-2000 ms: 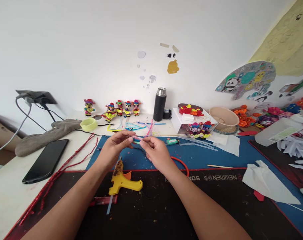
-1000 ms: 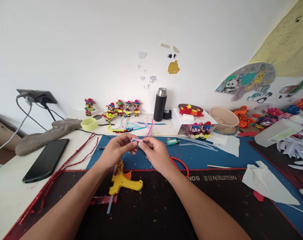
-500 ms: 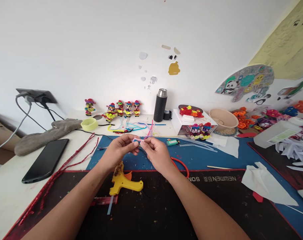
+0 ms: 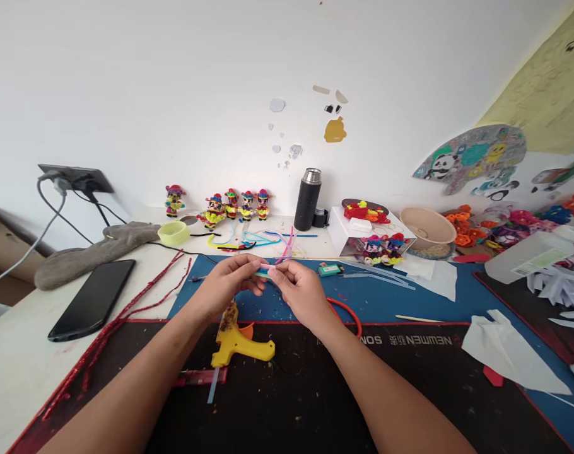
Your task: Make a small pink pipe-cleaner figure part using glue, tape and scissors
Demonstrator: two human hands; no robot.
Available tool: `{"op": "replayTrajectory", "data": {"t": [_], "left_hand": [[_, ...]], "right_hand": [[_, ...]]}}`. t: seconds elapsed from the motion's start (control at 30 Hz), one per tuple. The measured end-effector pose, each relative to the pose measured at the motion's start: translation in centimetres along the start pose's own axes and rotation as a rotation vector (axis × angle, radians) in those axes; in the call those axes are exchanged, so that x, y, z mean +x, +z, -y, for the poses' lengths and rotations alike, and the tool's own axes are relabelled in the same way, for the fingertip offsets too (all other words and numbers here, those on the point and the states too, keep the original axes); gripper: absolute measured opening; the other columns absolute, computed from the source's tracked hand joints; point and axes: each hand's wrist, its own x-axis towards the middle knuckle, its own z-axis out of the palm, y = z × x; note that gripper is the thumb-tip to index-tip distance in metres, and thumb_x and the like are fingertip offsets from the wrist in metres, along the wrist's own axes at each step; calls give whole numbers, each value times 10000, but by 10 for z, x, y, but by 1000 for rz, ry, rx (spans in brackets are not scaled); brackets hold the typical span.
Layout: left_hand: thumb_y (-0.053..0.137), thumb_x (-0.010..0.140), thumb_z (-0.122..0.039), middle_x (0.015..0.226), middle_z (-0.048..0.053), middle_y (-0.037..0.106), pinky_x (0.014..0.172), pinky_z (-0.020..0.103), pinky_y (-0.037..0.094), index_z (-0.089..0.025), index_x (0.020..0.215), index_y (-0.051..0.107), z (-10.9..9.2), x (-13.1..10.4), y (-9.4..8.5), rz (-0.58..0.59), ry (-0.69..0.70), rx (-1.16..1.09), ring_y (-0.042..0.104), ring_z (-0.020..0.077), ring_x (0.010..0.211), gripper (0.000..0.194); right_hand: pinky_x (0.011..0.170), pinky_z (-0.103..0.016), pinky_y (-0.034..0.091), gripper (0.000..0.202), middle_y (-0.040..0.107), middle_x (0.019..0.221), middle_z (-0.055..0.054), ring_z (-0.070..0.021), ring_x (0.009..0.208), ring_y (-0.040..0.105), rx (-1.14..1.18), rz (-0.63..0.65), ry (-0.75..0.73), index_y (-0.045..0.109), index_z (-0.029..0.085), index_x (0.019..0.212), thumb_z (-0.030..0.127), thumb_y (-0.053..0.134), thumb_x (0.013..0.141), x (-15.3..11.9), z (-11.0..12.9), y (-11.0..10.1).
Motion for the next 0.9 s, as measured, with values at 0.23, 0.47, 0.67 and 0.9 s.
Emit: {"op": "replayTrajectory", "data": {"t": [0.23, 0.47, 0.67, 0.9], "left_hand": [[967, 749, -467, 793, 79, 773, 644, 266, 614, -140, 962, 834, 1, 0, 1, 8, 4, -123, 718, 181, 693, 413], [983, 753, -455, 792, 90, 780, 646, 240, 617, -133, 993, 844, 5, 1, 1, 8, 4, -197, 718, 168, 690, 425], [932, 786, -584, 830, 111, 779, 675, 271, 624, -131, 1032, 838, 3, 0, 2, 46, 8, -190, 724, 196, 754, 524], [954, 783, -516, 841, 52, 767, 697, 277, 590, -172, 1046, 812, 1, -1, 0, 92, 54, 4, 703, 163, 710, 456]], "right_hand": [[469, -256, 279, 435, 465, 585, 58, -116, 479, 374, 20, -10, -5, 698, 198, 946, 633, 694, 935, 0, 1, 0], [462, -259, 287, 458, 468, 586, 56, -115, 472, 375, 28, -27, -14, 704, 192, 947, 650, 691, 934, 0, 0, 0], [462, -262, 267, 495, 440, 563, 60, -118, 468, 361, 22, -42, -14, 693, 203, 911, 698, 693, 920, 2, -2, 0], [471, -265, 260, 460, 442, 566, 57, -120, 478, 353, 15, -23, -8, 699, 201, 913, 659, 681, 940, 1, -2, -1]]}}
